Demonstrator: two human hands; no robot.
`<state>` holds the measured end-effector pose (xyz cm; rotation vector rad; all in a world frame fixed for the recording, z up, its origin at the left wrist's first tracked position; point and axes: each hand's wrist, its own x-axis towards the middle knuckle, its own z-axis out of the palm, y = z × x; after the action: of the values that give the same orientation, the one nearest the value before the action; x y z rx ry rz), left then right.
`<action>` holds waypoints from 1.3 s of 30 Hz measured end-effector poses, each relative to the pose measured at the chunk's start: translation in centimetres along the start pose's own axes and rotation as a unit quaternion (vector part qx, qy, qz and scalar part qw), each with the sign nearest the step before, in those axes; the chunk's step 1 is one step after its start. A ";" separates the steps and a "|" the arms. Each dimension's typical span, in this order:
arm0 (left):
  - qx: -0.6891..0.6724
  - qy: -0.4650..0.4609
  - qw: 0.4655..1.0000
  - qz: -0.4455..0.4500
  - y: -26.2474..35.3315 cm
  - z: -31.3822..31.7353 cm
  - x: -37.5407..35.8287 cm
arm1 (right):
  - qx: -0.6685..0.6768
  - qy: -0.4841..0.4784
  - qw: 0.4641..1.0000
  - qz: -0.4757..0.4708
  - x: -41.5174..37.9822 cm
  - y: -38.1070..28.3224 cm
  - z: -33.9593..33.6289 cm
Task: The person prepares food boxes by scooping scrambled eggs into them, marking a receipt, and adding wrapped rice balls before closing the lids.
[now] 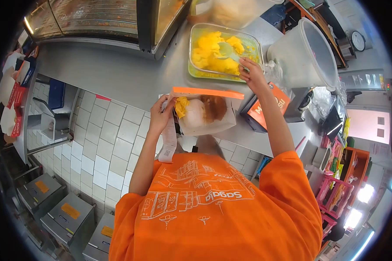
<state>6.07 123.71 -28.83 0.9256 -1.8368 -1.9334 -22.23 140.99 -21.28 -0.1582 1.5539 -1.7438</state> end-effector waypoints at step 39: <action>0.003 0.014 1.000 -0.011 1.2 0.2 -0.6 | -0.765 -0.031 0.575 -0.287 4.4 -2.1 -6.0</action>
<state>6.18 124.11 -27.55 0.9736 -1.8263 -1.9193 -29.62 142.90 -22.60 -1.6675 2.6631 -0.1153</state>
